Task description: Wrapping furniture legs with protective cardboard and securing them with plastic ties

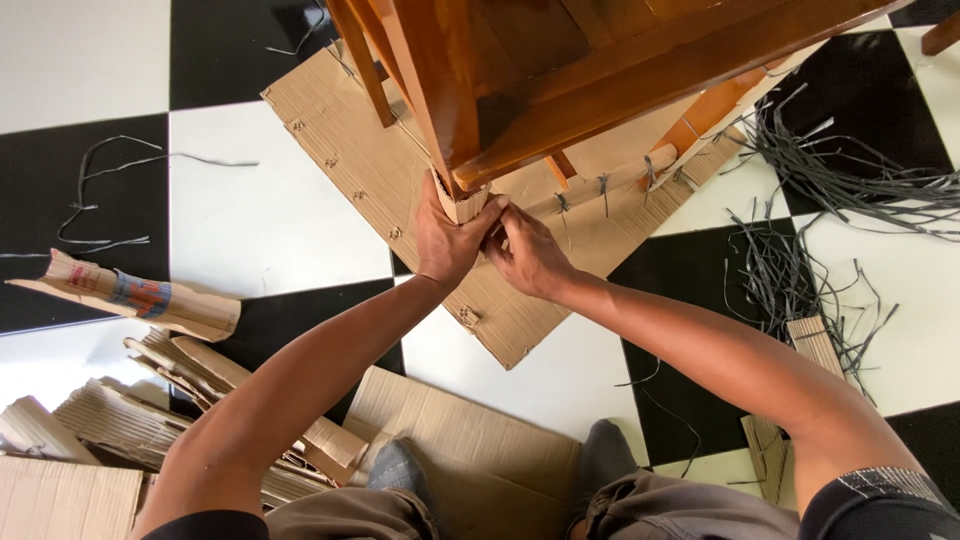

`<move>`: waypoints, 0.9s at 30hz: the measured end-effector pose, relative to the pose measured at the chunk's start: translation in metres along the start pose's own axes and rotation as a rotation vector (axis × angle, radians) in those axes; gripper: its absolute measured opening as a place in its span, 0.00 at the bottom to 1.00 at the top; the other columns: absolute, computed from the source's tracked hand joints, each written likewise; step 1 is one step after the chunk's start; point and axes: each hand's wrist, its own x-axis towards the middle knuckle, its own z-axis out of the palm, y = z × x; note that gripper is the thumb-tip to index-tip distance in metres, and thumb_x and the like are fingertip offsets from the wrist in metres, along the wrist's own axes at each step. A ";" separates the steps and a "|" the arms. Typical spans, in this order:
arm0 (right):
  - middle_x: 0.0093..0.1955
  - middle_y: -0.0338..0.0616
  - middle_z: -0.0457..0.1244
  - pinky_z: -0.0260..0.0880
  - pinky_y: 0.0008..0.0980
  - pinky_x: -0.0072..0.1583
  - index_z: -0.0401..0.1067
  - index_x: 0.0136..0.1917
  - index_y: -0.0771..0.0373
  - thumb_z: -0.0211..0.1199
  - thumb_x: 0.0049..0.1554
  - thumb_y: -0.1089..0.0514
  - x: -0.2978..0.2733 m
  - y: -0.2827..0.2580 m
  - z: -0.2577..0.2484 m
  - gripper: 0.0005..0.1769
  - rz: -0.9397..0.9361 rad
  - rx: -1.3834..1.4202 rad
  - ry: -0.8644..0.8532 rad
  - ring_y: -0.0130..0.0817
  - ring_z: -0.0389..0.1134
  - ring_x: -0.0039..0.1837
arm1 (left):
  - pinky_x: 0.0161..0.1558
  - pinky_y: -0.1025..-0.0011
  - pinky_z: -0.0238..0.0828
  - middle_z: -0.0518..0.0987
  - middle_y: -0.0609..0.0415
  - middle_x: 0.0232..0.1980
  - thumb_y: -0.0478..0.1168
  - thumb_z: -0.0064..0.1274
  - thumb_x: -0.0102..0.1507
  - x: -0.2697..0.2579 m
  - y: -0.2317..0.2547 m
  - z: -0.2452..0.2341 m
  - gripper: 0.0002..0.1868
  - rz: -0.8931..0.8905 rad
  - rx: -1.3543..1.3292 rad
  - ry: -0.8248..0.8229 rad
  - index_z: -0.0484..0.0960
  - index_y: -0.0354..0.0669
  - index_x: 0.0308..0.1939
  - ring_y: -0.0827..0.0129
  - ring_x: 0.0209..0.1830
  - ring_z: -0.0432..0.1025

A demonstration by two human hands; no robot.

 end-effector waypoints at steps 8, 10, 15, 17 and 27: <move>0.47 0.55 0.67 0.76 0.51 0.47 0.67 0.53 0.66 0.62 0.59 0.59 -0.006 -0.004 -0.001 0.11 0.072 0.005 -0.078 0.54 0.73 0.50 | 0.62 0.52 0.70 0.84 0.48 0.52 0.50 0.77 0.51 -0.005 0.002 0.000 0.35 -0.038 -0.045 -0.019 0.72 0.48 0.55 0.53 0.57 0.77; 0.47 0.55 0.67 0.76 0.52 0.47 0.67 0.53 0.65 0.62 0.59 0.59 -0.005 -0.002 0.000 0.12 0.083 -0.006 -0.097 0.53 0.73 0.50 | 0.63 0.52 0.70 0.84 0.49 0.52 0.51 0.77 0.51 -0.003 0.000 -0.001 0.36 -0.050 -0.033 -0.031 0.72 0.49 0.55 0.54 0.58 0.77; 0.45 0.60 0.66 0.76 0.54 0.49 0.66 0.51 0.68 0.61 0.59 0.62 -0.001 -0.014 -0.012 0.10 -0.003 -0.026 -0.108 0.60 0.72 0.50 | 0.73 0.43 0.59 0.73 0.34 0.68 0.57 0.76 0.50 -0.007 0.017 -0.011 0.55 -0.173 0.097 -0.131 0.61 0.42 0.71 0.41 0.72 0.65; 0.49 0.63 0.66 0.73 0.58 0.50 0.57 0.65 0.70 0.58 0.59 0.62 -0.004 -0.016 -0.024 0.23 0.040 -0.015 -0.146 0.63 0.72 0.51 | 0.74 0.42 0.57 0.70 0.34 0.70 0.60 0.76 0.48 -0.014 0.010 -0.018 0.59 -0.127 0.109 -0.178 0.59 0.42 0.73 0.39 0.73 0.63; 0.50 0.51 0.70 0.73 0.48 0.51 0.47 0.80 0.67 0.61 0.60 0.54 -0.034 0.062 -0.016 0.42 0.139 0.039 -0.253 0.48 0.75 0.48 | 0.80 0.42 0.42 0.59 0.30 0.77 0.66 0.70 0.51 -0.028 -0.039 -0.046 0.70 -0.139 0.361 -0.342 0.43 0.37 0.80 0.38 0.79 0.53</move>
